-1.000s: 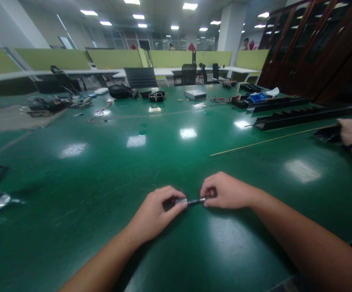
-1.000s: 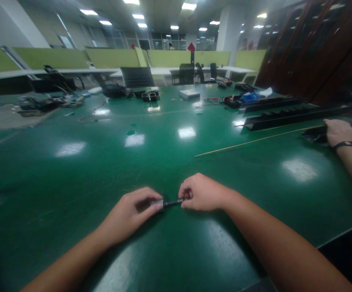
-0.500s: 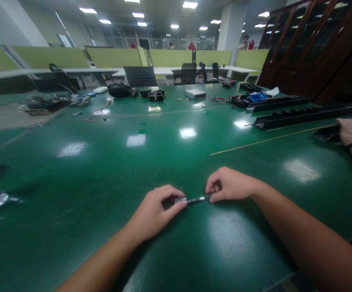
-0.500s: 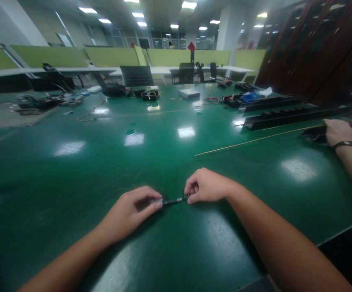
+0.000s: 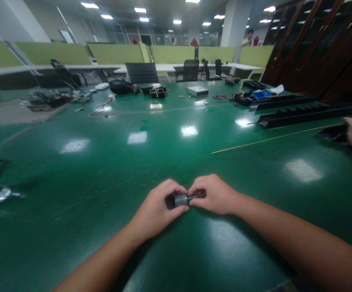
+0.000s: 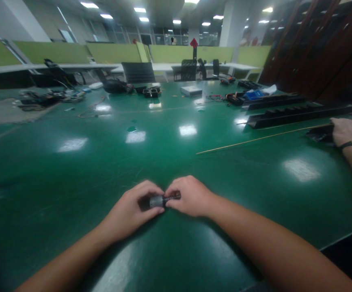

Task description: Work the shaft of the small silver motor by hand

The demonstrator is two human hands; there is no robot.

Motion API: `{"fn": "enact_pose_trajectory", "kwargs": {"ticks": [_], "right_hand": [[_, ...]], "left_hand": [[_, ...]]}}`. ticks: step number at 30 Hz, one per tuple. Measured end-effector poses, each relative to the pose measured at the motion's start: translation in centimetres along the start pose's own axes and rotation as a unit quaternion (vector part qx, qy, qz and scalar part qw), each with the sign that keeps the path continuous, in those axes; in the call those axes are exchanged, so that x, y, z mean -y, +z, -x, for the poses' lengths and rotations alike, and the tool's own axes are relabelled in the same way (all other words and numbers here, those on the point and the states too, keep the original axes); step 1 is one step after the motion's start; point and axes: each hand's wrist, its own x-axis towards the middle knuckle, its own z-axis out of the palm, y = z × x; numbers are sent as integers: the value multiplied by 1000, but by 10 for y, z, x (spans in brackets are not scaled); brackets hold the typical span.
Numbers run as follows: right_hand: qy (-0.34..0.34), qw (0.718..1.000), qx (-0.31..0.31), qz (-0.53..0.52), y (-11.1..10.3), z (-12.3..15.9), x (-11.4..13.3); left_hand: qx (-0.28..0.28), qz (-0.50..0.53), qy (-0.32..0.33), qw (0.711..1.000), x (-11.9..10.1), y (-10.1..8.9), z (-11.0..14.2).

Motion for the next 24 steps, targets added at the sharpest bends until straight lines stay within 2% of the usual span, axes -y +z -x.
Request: {"fn": "enact_pose_trajectory", "kwargs": {"ticks": [7, 24], "right_hand": [[-1, 1000, 5, -2, -1, 1, 1], [10, 1000, 20, -10, -8, 4, -2]], "left_hand": [[-16, -22, -33, 999, 2, 1, -1], [-18, -22, -16, 999, 3, 0, 0]]}}
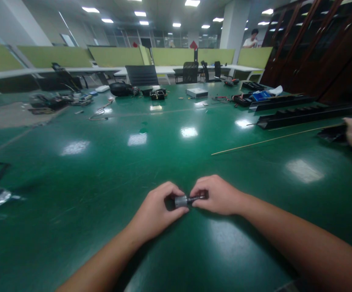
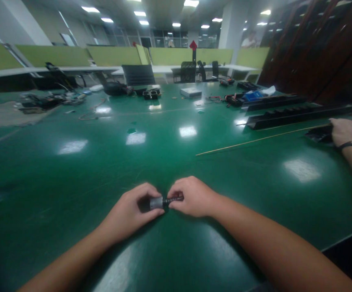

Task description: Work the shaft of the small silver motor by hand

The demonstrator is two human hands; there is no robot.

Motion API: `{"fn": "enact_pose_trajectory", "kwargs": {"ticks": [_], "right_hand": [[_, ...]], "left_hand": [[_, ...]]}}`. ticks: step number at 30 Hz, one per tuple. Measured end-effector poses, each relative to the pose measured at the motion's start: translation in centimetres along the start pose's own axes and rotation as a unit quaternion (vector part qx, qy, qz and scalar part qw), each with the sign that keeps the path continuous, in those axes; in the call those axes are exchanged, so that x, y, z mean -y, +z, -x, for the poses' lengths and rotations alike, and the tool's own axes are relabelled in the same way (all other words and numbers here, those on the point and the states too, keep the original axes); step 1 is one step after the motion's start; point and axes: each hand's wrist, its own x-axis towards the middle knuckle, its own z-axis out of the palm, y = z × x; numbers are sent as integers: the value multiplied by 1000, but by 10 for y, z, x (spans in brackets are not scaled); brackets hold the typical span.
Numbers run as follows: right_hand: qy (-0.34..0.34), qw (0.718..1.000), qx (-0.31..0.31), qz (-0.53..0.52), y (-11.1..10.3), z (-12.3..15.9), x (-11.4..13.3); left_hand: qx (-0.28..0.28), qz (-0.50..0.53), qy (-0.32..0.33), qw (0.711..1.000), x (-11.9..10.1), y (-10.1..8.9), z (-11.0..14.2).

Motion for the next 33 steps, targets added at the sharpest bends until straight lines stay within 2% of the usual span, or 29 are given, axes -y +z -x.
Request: {"fn": "enact_pose_trajectory", "kwargs": {"ticks": [11, 24, 33], "right_hand": [[0, 1000, 9, 16, -8, 4, -6], [37, 998, 44, 12, -23, 6, -7], [62, 995, 72, 7, -34, 8, -17]], "left_hand": [[9, 5, -4, 1000, 0, -1, 1], [8, 7, 3, 1000, 1, 0, 2], [12, 8, -1, 1000, 0, -1, 1]]}}
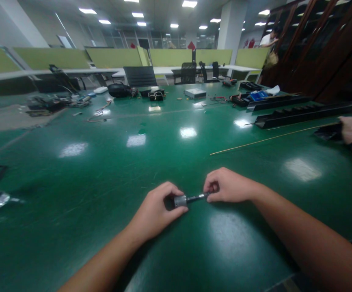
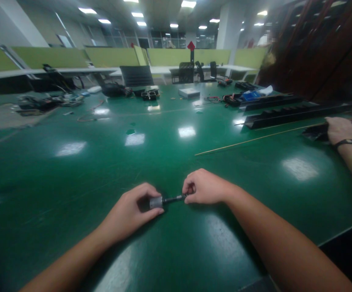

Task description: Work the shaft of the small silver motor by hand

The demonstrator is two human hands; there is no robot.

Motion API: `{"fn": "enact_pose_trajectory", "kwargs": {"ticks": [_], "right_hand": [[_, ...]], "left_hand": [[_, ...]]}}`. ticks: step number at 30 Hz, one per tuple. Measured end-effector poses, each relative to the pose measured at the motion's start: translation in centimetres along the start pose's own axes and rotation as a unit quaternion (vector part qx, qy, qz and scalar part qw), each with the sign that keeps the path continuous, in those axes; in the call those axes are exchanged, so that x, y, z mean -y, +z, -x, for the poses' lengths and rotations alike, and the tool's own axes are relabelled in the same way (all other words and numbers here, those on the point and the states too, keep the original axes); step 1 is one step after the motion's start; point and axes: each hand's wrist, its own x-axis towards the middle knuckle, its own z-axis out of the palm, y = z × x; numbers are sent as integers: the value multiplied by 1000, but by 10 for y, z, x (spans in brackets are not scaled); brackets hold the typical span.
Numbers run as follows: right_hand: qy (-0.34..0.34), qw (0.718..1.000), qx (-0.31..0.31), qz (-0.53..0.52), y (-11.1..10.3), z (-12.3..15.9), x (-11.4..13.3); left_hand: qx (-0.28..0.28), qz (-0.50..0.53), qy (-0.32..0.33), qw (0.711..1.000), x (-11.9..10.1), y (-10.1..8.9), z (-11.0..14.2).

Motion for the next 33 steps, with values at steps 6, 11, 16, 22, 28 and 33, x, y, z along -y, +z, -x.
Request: {"fn": "enact_pose_trajectory", "kwargs": {"ticks": [6, 11, 16, 22, 28, 33], "right_hand": [[17, 999, 20, -21, -6, 0, -5], [-10, 1000, 1, -13, 2, -2, 3], [-74, 996, -53, 19, 23, -8, 12], [-122, 989, -77, 21, 37, -14, 17], [-95, 993, -76, 8, 35, -12, 21], [-84, 993, -84, 11, 34, -11, 20]], "left_hand": [[-2, 2, -3, 1000, 2, 0, 1], [-7, 5, 7, 1000, 3, 2, 0], [-18, 11, 33, 999, 2, 4, -1], [-6, 38, 43, 998, -2, 1, -2], [10, 54, 24, 998, -2, -4, -3], [17, 33, -30, 999, -4, -3, -2]]}}
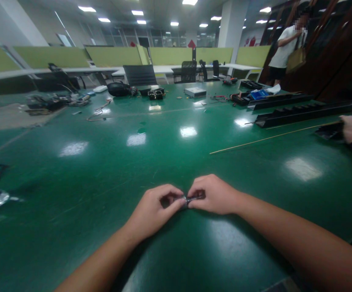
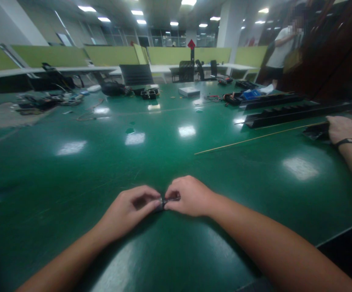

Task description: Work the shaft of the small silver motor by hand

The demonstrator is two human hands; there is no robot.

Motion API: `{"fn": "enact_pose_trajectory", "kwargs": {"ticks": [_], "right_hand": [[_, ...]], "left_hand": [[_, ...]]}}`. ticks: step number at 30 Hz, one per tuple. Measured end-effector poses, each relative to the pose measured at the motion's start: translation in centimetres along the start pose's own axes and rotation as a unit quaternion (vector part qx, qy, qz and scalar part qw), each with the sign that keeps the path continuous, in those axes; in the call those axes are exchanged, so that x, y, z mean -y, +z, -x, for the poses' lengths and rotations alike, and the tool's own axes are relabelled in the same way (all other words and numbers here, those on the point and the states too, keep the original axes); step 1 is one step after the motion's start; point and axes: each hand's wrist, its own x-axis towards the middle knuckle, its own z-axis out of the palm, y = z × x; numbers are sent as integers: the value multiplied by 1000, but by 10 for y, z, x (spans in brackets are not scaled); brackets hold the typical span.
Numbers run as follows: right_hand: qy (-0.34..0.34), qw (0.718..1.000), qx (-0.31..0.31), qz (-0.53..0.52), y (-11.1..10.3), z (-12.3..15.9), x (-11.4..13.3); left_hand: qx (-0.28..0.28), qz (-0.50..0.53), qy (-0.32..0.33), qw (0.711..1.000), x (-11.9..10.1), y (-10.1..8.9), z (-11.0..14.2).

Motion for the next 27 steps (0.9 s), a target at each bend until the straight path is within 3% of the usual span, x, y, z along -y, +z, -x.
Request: {"fn": "enact_pose_trajectory", "kwargs": {"ticks": [14, 27], "right_hand": [[-17, 1000, 18, 0, -5, 4, -5], [29, 999, 30, 18, -18, 3, -8]], "left_hand": [[4, 16, -15, 1000, -2, -1, 2], [-24, -6, -1, 1000, 2, -1, 2]]}}
